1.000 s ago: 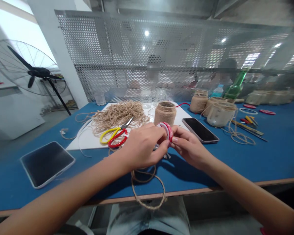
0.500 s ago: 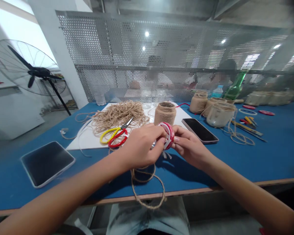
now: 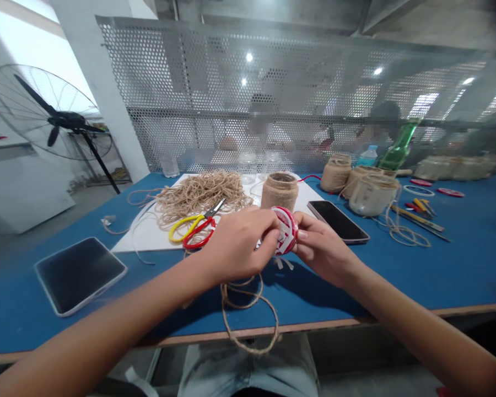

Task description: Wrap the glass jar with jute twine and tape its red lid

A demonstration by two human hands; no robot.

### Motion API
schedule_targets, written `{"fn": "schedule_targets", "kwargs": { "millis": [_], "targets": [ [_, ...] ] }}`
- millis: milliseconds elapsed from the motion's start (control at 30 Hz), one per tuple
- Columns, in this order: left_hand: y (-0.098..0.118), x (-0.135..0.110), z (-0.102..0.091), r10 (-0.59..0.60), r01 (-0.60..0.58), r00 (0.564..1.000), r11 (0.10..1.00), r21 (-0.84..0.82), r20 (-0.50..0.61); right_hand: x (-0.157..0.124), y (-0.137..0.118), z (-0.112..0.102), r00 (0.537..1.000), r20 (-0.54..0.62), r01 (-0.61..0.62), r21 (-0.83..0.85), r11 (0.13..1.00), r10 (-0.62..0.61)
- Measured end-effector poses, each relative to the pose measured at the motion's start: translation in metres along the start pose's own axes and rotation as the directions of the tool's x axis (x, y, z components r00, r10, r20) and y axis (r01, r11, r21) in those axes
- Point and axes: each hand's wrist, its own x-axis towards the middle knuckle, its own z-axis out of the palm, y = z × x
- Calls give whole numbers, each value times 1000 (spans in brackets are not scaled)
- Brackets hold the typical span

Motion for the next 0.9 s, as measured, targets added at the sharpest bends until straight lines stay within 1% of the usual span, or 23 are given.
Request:
{"fn": "schedule_targets", "kwargs": {
  "millis": [267, 500, 667, 733, 833, 900],
  "targets": [
    [1, -1, -1, 1, -2, 1000, 999, -53, -23, 0, 0, -1, 1000, 14, 11, 7, 1000, -11],
    [3, -1, 0, 86, -89, 996, 991, -101, -37, 1, 4, -3, 995, 71, 66, -7, 998, -66],
    [2, 0, 4, 100, -107, 993, 987, -120, -68, 0, 5, -3, 989, 98, 119, -61, 991, -113],
    [1, -1, 7, 115, -123, 989, 988, -92, -89, 0, 4, -2, 988, 91, 130, -73, 989, -123],
    [1, -3, 12, 143, -143, 981, 990, 7, -135, 1, 4, -1, 990, 33, 139, -73, 988, -137],
    [1, -4, 14, 156, -147, 974, 987, 61, -163, 2, 4, -1, 986, 6, 165, -93, 982, -166]
  ]
}}
